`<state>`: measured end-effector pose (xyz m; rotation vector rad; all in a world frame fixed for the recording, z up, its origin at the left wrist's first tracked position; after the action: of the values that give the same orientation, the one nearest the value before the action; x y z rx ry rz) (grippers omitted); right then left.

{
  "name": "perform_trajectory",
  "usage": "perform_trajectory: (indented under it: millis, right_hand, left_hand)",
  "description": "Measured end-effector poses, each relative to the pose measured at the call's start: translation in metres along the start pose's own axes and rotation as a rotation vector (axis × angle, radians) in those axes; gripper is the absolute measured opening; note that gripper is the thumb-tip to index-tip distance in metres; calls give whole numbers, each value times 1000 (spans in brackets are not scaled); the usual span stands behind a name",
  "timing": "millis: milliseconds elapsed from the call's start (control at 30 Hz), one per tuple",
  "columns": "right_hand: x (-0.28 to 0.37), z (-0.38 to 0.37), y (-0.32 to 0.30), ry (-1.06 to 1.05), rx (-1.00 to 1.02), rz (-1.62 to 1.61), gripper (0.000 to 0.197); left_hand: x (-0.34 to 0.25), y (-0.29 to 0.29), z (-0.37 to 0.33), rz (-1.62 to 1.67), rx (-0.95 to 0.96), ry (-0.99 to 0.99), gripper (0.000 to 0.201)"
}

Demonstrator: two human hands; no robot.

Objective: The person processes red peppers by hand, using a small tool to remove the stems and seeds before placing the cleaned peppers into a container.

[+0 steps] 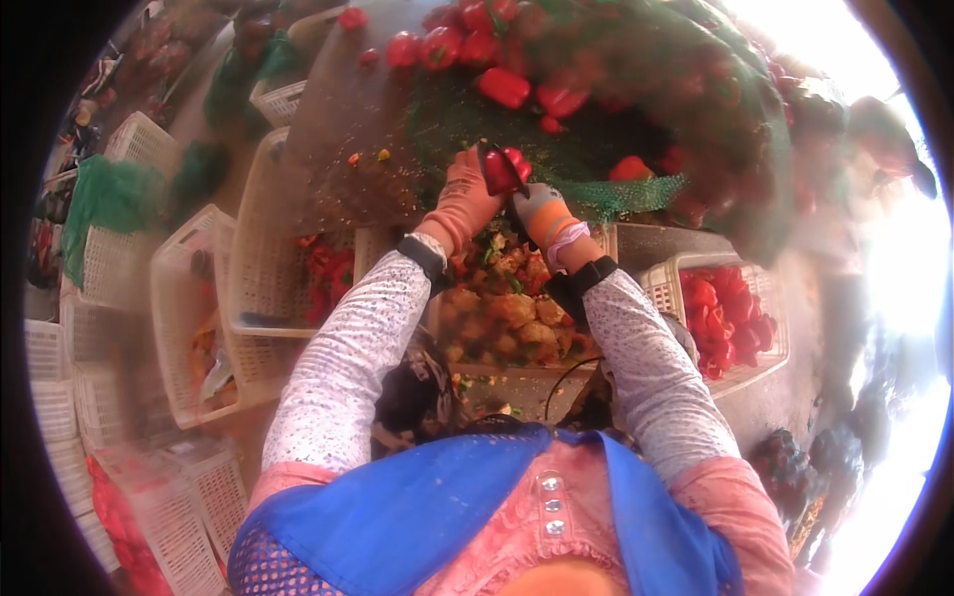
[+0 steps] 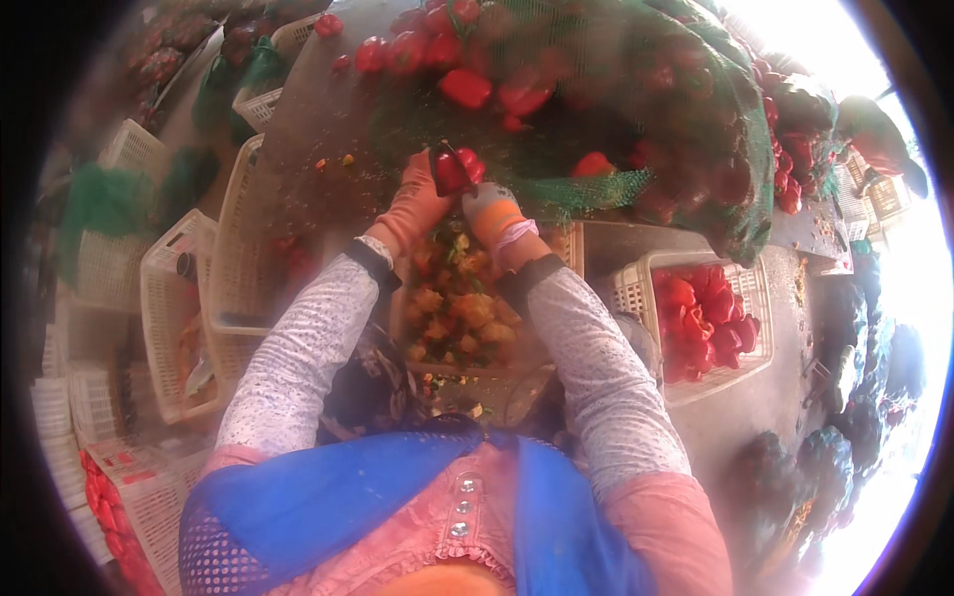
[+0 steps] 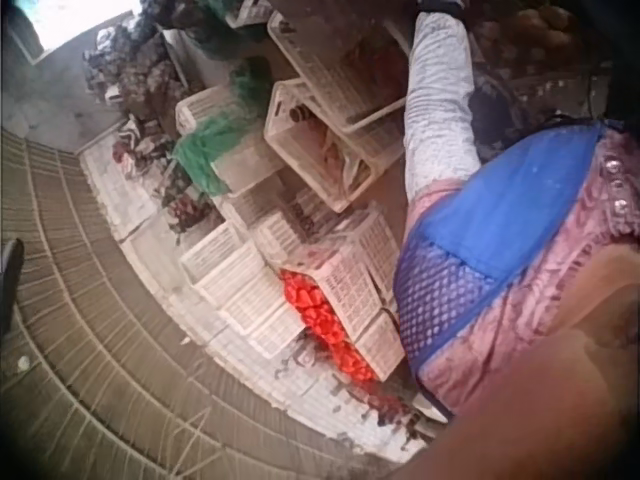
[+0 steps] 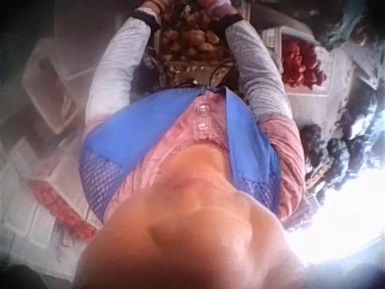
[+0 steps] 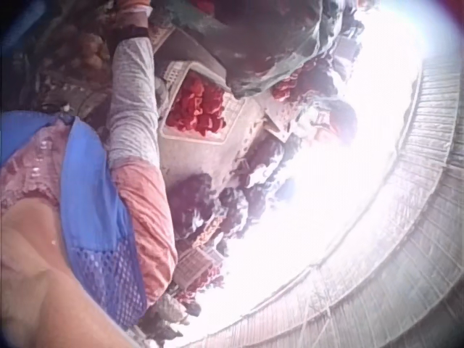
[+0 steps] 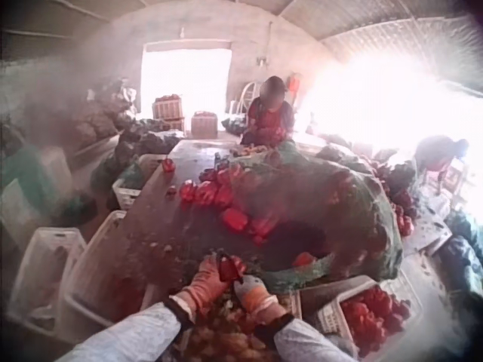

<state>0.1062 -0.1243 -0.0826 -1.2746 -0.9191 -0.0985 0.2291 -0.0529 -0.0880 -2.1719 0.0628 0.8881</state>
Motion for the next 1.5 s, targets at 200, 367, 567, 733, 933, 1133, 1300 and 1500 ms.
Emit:
perform_trajectory:
  millis: [200,367,567,733,933,1133,1300,1500]
  right_hand:
    - [39,11,1,-624,344,754,30]
    - [13,29,-23,-246,279,432,33]
    - [38,51,-94,-108,-102,-155,43]
    - [31,25,-104,-78,-57,-690,51]
    - [10,9,-42,371,67,-1469,35]
    - [1,18,-45,681,155,-1786,32]
    - [4,28,-65,595,259,-1852,34]
    - [5,27,-74,392,302,-1858,41]
  left_hand:
    - [-5,-16,5,-91,-4,-15,93]
    - [-7,-14,-7,134,1,-170,93]
    - [11,-24,-18,1078,-9,-525,74]
    - [-42,-36,-8,1371,230,-462,63]
    - [-32,-11,-18,1603,78,-548,29]
    - [-41,-18,-16,1672,247,-778,35]
    - [-12,-2,-18,1830,338,-943,29]
    - [66,12,-32,1493,164,-888,31]
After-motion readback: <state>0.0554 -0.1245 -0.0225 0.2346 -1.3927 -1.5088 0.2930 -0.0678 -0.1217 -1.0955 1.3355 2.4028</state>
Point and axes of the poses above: each hand's wrist, its own z-axis away from the middle knuckle, its own y-axis out of the palm, x = y × z, the point moved 5 cm from there along -z, towards the middle knuckle, and after that the axes turned 14 degrees about -x, right-handed, at the moved point
